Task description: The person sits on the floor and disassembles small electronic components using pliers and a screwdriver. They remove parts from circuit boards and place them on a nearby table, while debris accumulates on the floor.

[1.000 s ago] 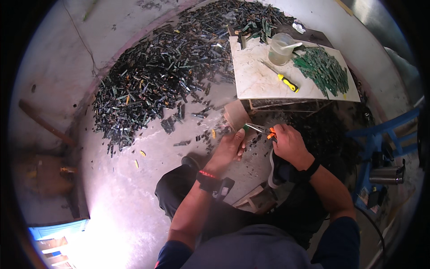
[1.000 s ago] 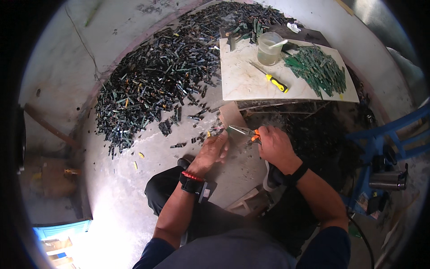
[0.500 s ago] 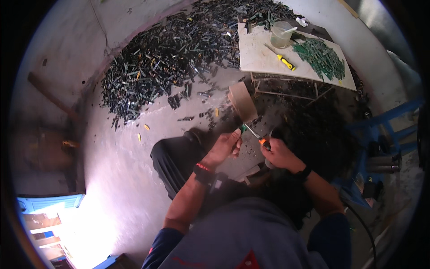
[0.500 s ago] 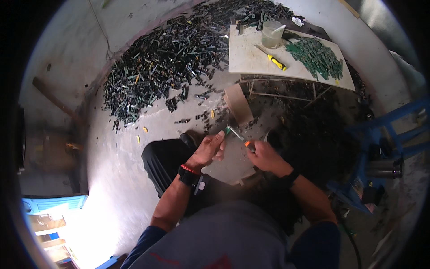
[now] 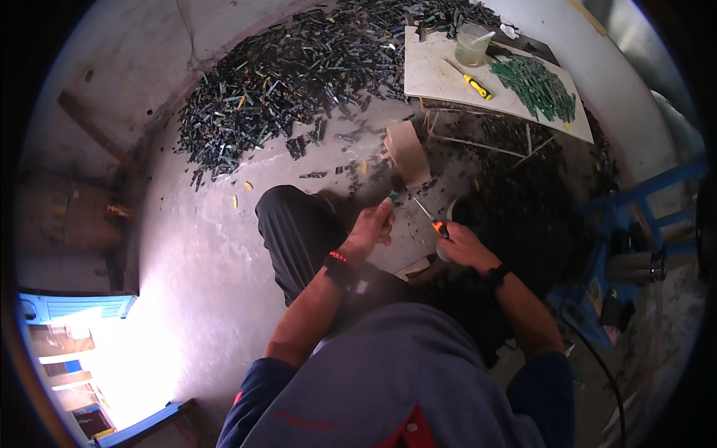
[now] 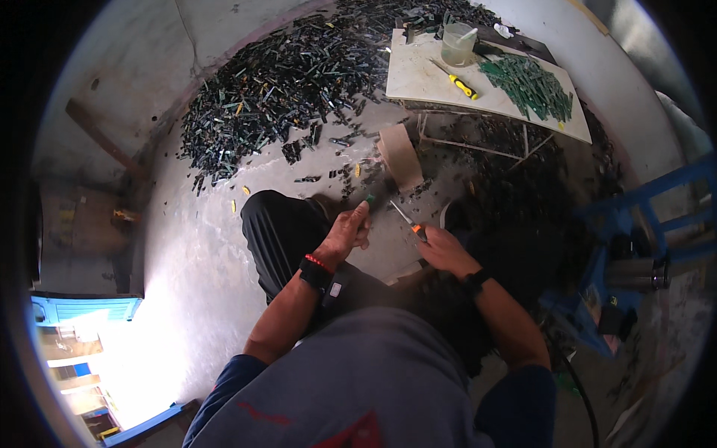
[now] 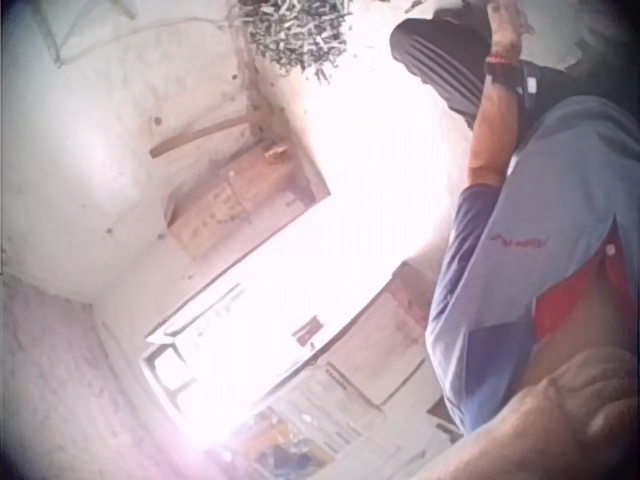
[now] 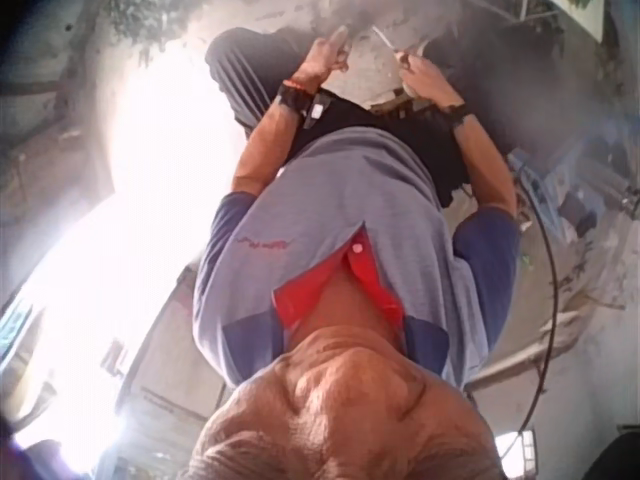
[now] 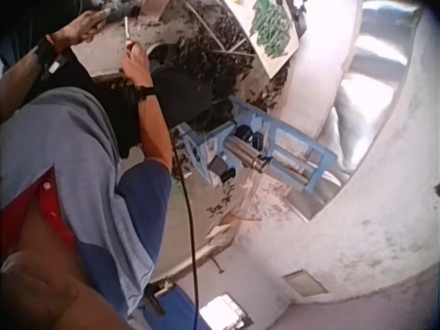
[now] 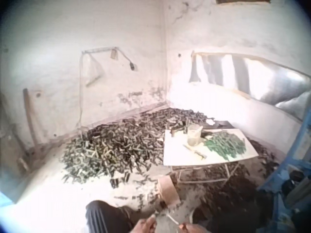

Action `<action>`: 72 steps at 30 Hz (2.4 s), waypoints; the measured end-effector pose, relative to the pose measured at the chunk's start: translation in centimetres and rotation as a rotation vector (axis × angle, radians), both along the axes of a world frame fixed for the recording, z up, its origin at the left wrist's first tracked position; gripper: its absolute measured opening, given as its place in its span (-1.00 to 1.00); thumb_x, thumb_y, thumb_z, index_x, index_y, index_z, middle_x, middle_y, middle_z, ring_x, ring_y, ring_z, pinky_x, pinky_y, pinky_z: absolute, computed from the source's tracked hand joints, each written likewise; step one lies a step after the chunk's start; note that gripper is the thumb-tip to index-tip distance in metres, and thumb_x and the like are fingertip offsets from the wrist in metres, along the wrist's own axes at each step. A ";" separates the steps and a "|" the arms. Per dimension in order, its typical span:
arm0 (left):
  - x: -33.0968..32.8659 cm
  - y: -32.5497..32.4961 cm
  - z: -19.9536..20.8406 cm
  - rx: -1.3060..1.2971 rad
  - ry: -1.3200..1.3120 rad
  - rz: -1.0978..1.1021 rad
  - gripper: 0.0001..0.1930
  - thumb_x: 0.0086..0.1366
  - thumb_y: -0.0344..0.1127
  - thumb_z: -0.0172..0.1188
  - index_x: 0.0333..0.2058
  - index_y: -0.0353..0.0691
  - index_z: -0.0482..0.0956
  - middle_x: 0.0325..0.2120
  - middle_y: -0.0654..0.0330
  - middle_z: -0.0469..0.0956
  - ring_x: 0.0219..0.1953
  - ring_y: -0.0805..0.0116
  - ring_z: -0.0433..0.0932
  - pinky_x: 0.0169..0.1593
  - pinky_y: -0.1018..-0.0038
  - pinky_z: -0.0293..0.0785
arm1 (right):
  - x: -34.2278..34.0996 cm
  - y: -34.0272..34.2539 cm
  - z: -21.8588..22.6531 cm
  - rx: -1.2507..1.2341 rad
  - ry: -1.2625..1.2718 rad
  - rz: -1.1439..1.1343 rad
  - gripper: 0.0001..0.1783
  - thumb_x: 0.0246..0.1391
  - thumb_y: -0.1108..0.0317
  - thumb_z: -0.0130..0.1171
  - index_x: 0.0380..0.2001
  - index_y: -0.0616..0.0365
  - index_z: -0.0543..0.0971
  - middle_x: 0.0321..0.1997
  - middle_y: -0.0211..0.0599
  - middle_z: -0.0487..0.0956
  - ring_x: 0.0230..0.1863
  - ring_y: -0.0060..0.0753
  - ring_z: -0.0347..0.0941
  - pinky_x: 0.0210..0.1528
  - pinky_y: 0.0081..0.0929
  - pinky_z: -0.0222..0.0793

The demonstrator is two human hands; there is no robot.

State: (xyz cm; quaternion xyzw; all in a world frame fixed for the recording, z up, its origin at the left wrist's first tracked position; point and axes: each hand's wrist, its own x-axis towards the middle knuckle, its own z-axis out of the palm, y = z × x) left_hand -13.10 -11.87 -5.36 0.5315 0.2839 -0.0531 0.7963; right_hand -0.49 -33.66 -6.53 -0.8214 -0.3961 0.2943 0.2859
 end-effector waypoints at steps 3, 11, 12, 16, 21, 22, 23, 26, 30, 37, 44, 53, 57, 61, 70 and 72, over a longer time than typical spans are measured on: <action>0.0 -1.0 0.2 0.099 0.015 -0.065 -0.48 0.36 0.16 -0.11 -0.56 -0.19 0.37 -0.76 0.36 0.19 -0.74 0.51 0.19 -0.59 0.51 0.29 | 0.6 0.2 0.2 -0.065 0.025 0.039 -0.67 0.04 0.16 0.00 -0.25 0.20 0.38 -0.36 0.05 0.49 -0.21 0.13 0.42 -0.20 -0.12 0.31; 0.0 -1.8 1.0 0.174 0.033 -0.200 -0.45 0.35 0.20 -0.12 -0.58 -0.20 0.35 -0.72 0.35 0.23 -0.68 0.52 0.27 -0.54 0.55 0.29 | 0.9 0.1 1.4 -0.134 -0.038 0.109 -0.66 0.03 0.16 0.00 -0.22 0.19 0.39 -0.31 0.04 0.52 -0.21 0.14 0.44 -0.18 -0.08 0.32; 0.0 -1.8 0.9 0.169 0.045 -0.200 -0.44 0.35 0.20 -0.13 -0.58 -0.20 0.35 -0.72 0.35 0.23 -0.68 0.52 0.27 -0.54 0.55 0.29 | 0.9 0.2 1.6 -0.154 -0.050 0.108 -0.67 0.02 0.18 0.01 -0.22 0.19 0.39 -0.31 0.04 0.52 -0.22 0.14 0.44 -0.18 -0.08 0.33; 0.0 -1.8 1.1 0.170 0.070 -0.207 -0.44 0.35 0.19 -0.14 -0.58 -0.20 0.36 -0.71 0.35 0.23 -0.66 0.52 0.28 -0.53 0.55 0.28 | 0.6 0.9 2.5 -0.220 -0.083 0.090 -0.69 -0.01 0.23 0.01 -0.23 0.20 0.40 -0.31 0.04 0.53 -0.22 0.14 0.45 -0.18 -0.07 0.33; 0.0 -1.7 1.7 0.192 0.059 -0.223 -0.45 0.36 0.18 -0.13 -0.58 -0.20 0.36 -0.71 0.34 0.23 -0.66 0.51 0.28 -0.53 0.55 0.28 | 0.6 0.9 2.2 -0.206 -0.096 0.067 -0.69 -0.02 0.25 0.00 -0.23 0.22 0.39 -0.33 0.04 0.53 -0.24 0.14 0.45 -0.19 -0.06 0.33; 0.0 -1.7 1.4 0.190 0.057 -0.225 -0.45 0.36 0.18 -0.13 -0.58 -0.20 0.36 -0.71 0.34 0.23 -0.66 0.51 0.28 -0.53 0.55 0.28 | 0.7 0.8 1.9 -0.201 -0.100 0.066 -0.69 -0.02 0.26 0.00 -0.22 0.22 0.39 -0.33 0.05 0.53 -0.24 0.14 0.45 -0.19 -0.06 0.33; 0.0 -1.6 1.1 0.189 0.054 -0.227 -0.44 0.36 0.18 -0.13 -0.58 -0.21 0.36 -0.71 0.34 0.23 -0.67 0.51 0.27 -0.53 0.55 0.28 | 0.7 0.8 1.7 -0.195 -0.104 0.065 -0.69 -0.02 0.26 -0.01 -0.22 0.22 0.39 -0.33 0.05 0.53 -0.24 0.15 0.45 -0.19 -0.05 0.33; 0.1 -1.5 0.2 0.182 0.066 -0.232 -0.44 0.35 0.18 -0.13 -0.58 -0.21 0.36 -0.72 0.34 0.24 -0.68 0.50 0.27 -0.55 0.54 0.28 | 0.8 0.8 1.3 -0.206 -0.124 0.084 -0.68 -0.01 0.27 -0.01 -0.20 0.22 0.38 -0.34 0.05 0.53 -0.25 0.15 0.45 -0.19 -0.05 0.32; 0.1 -1.4 -0.1 0.198 0.067 -0.233 -0.44 0.35 0.19 -0.13 -0.58 -0.21 0.37 -0.73 0.34 0.24 -0.68 0.50 0.28 -0.56 0.53 0.29 | 0.8 1.0 1.8 -0.214 -0.096 0.072 -0.67 0.00 0.28 0.01 -0.18 0.24 0.37 -0.30 0.07 0.51 -0.21 0.16 0.43 -0.18 -0.05 0.32; 0.1 -1.3 -0.3 0.207 0.083 -0.246 -0.43 0.35 0.20 -0.14 -0.59 -0.22 0.38 -0.72 0.33 0.25 -0.68 0.49 0.29 -0.57 0.52 0.29 | 0.9 0.6 0.6 -0.151 -0.173 0.090 -0.72 -0.01 0.29 0.01 -0.24 0.22 0.37 -0.34 0.05 0.52 -0.25 0.14 0.45 -0.21 -0.05 0.33; -0.1 -1.6 0.8 0.244 0.044 -0.249 -0.42 0.35 0.19 -0.16 -0.61 -0.21 0.37 -0.72 0.33 0.25 -0.68 0.49 0.30 -0.54 0.54 0.28 | 0.7 0.6 1.1 -0.163 -0.158 0.094 -0.74 0.00 0.32 -0.01 -0.25 0.23 0.36 -0.34 0.04 0.52 -0.26 0.16 0.44 -0.21 -0.06 0.33; 0.0 -1.4 0.6 0.251 0.032 -0.258 -0.41 0.36 0.18 -0.19 -0.64 -0.21 0.35 -0.74 0.32 0.26 -0.67 0.49 0.35 -0.54 0.54 0.23 | 0.4 0.9 1.0 -0.118 -0.126 0.067 -0.75 -0.03 0.40 0.01 -0.24 0.25 0.39 -0.30 0.06 0.51 -0.21 0.14 0.43 -0.20 -0.06 0.32; -0.2 -1.4 0.5 0.193 0.053 -0.233 -0.45 0.37 0.15 -0.17 -0.61 -0.19 0.36 -0.73 0.34 0.24 -0.69 0.49 0.28 -0.54 0.54 0.22 | -0.3 1.4 1.8 -0.107 -0.450 0.026 -0.76 -0.08 0.40 0.06 -0.28 0.23 0.41 -0.30 0.00 0.51 -0.17 0.10 0.43 -0.17 -0.04 0.34; -0.1 -1.0 -1.9 -0.063 0.159 -0.196 -0.50 0.38 0.12 -0.17 -0.57 -0.16 0.34 -0.73 0.37 0.19 -0.72 0.51 0.14 -0.56 0.54 0.19 | -0.2 1.7 1.3 -0.058 -0.770 0.054 -0.74 -0.15 0.41 0.12 -0.30 0.20 0.42 -0.33 -0.07 0.50 -0.19 0.01 0.44 -0.24 -0.15 0.38; -0.5 -0.5 0.5 -0.058 0.071 -0.231 -0.53 0.39 0.08 -0.14 -0.56 -0.18 0.32 -0.77 0.35 0.12 -0.74 0.54 0.06 -0.61 0.54 0.11 | 0.0 1.2 3.5 -0.008 1.021 -0.024 -0.93 -0.13 0.42 0.06 -0.60 0.15 0.44 -0.65 -0.44 0.39 -0.60 -0.58 0.31 -0.52 -0.59 0.19; -0.1 -0.7 1.2 -0.108 0.017 -0.240 -0.52 0.39 0.08 -0.14 -0.55 -0.20 0.33 -0.77 0.34 0.13 -0.74 0.52 0.08 -0.61 0.53 0.13 | 0.7 0.8 4.0 0.069 1.174 0.037 -0.93 -0.15 0.40 0.08 -0.57 0.16 0.45 -0.63 -0.44 0.41 -0.60 -0.57 0.31 -0.52 -0.60 0.19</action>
